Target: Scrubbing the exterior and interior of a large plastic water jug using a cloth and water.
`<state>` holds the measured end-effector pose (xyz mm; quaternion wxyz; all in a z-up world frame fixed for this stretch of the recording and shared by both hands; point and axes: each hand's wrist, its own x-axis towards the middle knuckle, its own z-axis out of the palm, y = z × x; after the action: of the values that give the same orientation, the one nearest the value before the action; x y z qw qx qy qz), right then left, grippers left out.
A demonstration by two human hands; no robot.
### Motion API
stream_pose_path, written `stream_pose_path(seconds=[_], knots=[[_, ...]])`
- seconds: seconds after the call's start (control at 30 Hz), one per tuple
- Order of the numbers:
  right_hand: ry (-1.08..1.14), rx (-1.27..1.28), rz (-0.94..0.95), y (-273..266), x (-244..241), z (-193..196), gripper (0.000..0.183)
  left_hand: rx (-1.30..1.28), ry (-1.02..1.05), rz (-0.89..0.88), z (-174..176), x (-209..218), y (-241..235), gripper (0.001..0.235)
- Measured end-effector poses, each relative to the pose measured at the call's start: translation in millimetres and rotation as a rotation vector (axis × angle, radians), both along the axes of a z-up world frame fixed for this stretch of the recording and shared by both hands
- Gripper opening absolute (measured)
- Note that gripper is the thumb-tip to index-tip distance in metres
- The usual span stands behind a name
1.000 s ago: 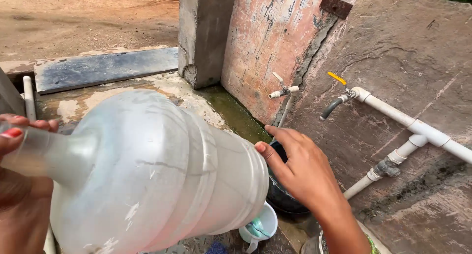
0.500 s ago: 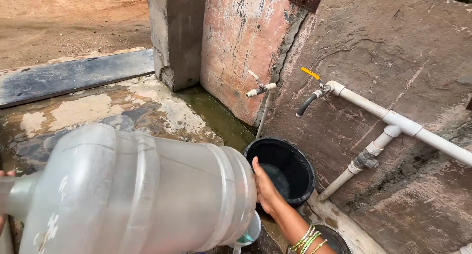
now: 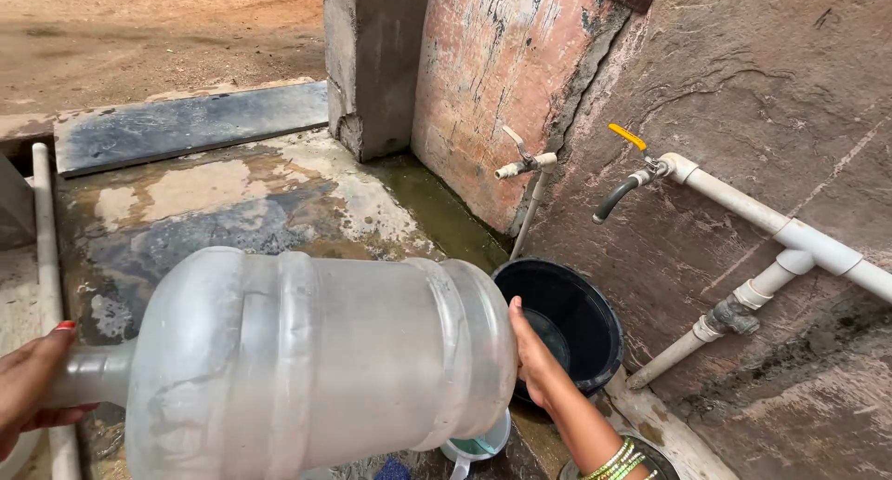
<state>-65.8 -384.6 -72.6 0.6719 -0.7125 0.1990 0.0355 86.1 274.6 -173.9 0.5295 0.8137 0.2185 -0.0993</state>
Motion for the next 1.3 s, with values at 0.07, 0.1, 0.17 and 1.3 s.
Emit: stream_pose_path(seconds=[0.07, 0.1, 0.17, 1.3], knots=[[0.212, -0.107, 0.034, 7, 0, -17, 0.102, 0.008, 0.031, 0.122, 12, -5, -8, 0.052], [0.217, -0.101, 0.038, 8, 1, -12, 0.102, 0.014, 0.036, 0.126, 34, -14, -18, 0.052], [0.159, -0.092, 0.073, 8, 2, -3, 0.098, 0.02, -0.189, 0.18, 75, -31, -39, 0.05], [0.158, -0.09, -0.028, -4, -18, 10, 0.103, 0.191, -0.036, -0.072, 92, -32, -72, 0.054]])
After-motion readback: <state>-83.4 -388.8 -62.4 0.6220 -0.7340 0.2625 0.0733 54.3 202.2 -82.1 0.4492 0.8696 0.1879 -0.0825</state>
